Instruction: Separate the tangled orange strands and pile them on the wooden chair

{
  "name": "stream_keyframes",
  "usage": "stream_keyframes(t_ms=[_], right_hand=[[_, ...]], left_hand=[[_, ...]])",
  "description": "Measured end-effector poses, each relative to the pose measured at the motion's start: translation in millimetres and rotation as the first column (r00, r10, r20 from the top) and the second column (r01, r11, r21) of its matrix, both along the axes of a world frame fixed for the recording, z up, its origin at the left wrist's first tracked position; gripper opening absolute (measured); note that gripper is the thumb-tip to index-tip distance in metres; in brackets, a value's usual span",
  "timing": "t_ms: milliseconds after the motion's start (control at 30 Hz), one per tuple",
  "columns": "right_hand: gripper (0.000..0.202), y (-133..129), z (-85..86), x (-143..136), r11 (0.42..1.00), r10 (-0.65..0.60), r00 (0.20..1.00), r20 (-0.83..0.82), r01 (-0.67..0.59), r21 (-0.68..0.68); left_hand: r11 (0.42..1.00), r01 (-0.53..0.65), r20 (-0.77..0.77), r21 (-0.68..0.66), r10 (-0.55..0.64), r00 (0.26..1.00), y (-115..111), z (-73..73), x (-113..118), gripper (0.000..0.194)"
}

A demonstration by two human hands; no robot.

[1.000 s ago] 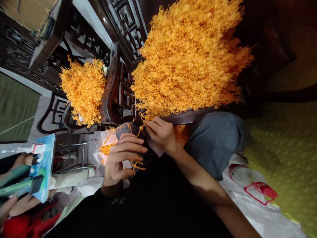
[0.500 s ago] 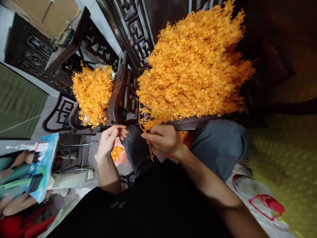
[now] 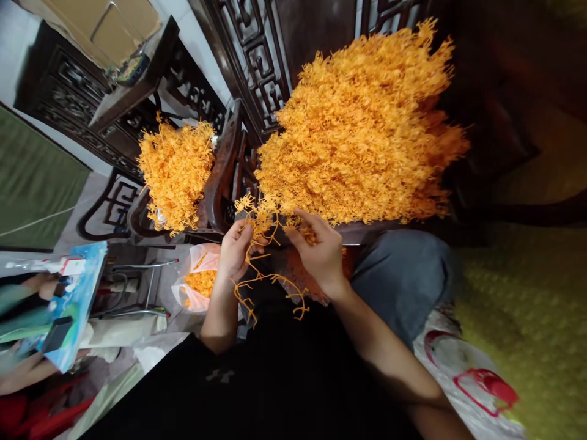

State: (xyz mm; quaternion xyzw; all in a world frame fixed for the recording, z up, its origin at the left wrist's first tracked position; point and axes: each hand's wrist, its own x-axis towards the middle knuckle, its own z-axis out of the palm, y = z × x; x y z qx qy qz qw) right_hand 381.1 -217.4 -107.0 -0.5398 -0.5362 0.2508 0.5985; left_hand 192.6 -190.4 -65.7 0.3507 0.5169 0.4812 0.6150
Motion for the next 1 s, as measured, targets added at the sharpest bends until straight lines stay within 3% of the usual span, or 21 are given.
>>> stream_keyframes(t_ms=[67, 133, 233, 333, 400, 467, 500, 533, 600, 667, 733, 800, 867, 1000], right_hand=[[0.046, 10, 0.3, 7, 0.996, -0.088, 0.996, -0.014, 0.087, -0.036], [0.052, 23, 6.2, 18, 0.998, -0.058, 0.997, 0.044, 0.058, -0.005], [0.062, 44, 25.7, 32, 0.987, 0.140, 0.967, 0.214, -0.154, 0.052], [0.075, 63, 46.2, 27, 0.933, 0.317, 0.863, 0.394, -0.357, 0.031], [0.063, 76, 52.0, 16, 0.885, 0.422, 0.768, 0.481, -0.464, -0.035], [0.036, 91, 49.1, 5, 0.819, 0.531, 0.692, 0.490, -0.567, -0.086], [0.032, 99, 44.9, 3, 0.811, 0.548, 0.705, 0.450, -0.580, -0.078], [0.035, 109, 39.4, 3, 0.839, 0.518, 0.768, 0.377, -0.542, -0.046], [0.045, 127, 26.8, 9, 0.953, 0.296, 0.944, 0.147, -0.302, 0.020], [0.053, 139, 15.2, 16, 0.996, 0.085, 0.994, -0.072, -0.087, -0.020], [0.056, 140, 7.0, 19, 0.976, 0.147, 0.960, -0.237, -0.180, -0.126], [0.055, 131, 2.2, 14, 0.888, 0.313, 0.860, -0.403, -0.415, -0.197], [0.053, 115, -0.6, 4, 0.797, 0.383, 0.761, -0.524, -0.559, -0.229], [0.053, 85, -5.2, -11, 0.763, 0.325, 0.690, -0.646, -0.595, -0.252]], left_hand=[[1.000, -0.005, -0.020, 0.001, 0.005, 1.000, 0, 0.1, -2, 0.055], [1.000, 0.005, -0.052, 0.002, -0.005, 0.999, 0, -0.8, -4, 0.055], [0.999, 0.047, -0.130, -0.001, -0.047, 0.990, -1, -2.4, -9, 0.051], [0.995, 0.105, -0.210, 0.001, -0.102, 0.972, -2, -3.3, -11, 0.048], [0.991, 0.132, -0.256, 0.022, -0.122, 0.959, -3, -4.2, -11, 0.046], [0.992, 0.115, -0.290, 0.044, -0.098, 0.952, -3, -5.9, -12, 0.043], [0.995, 0.086, -0.304, 0.048, -0.067, 0.950, -4, -6.9, -14, 0.042], [0.998, 0.043, -0.315, 0.049, -0.026, 0.949, -4, -7.8, -16, 0.041], [0.998, -0.052, -0.322, 0.037, 0.061, 0.945, -6, -8.9, -24, 0.038], [0.991, -0.131, -0.299, 0.009, 0.128, 0.946, -7, -9.0, -31, 0.037], [0.983, -0.180, -0.250, -0.020, 0.170, 0.953, -7, -8.3, -35, 0.038], [0.979, -0.201, -0.208, -0.024, 0.192, 0.959, -5, -7.6, -35, 0.040], [0.979, -0.202, -0.178, -0.001, 0.198, 0.964, 0, -7.0, -32, 0.040], [0.973, -0.222, -0.145, 0.059, 0.229, 0.963, 10, -8.6, -27, 0.039]])
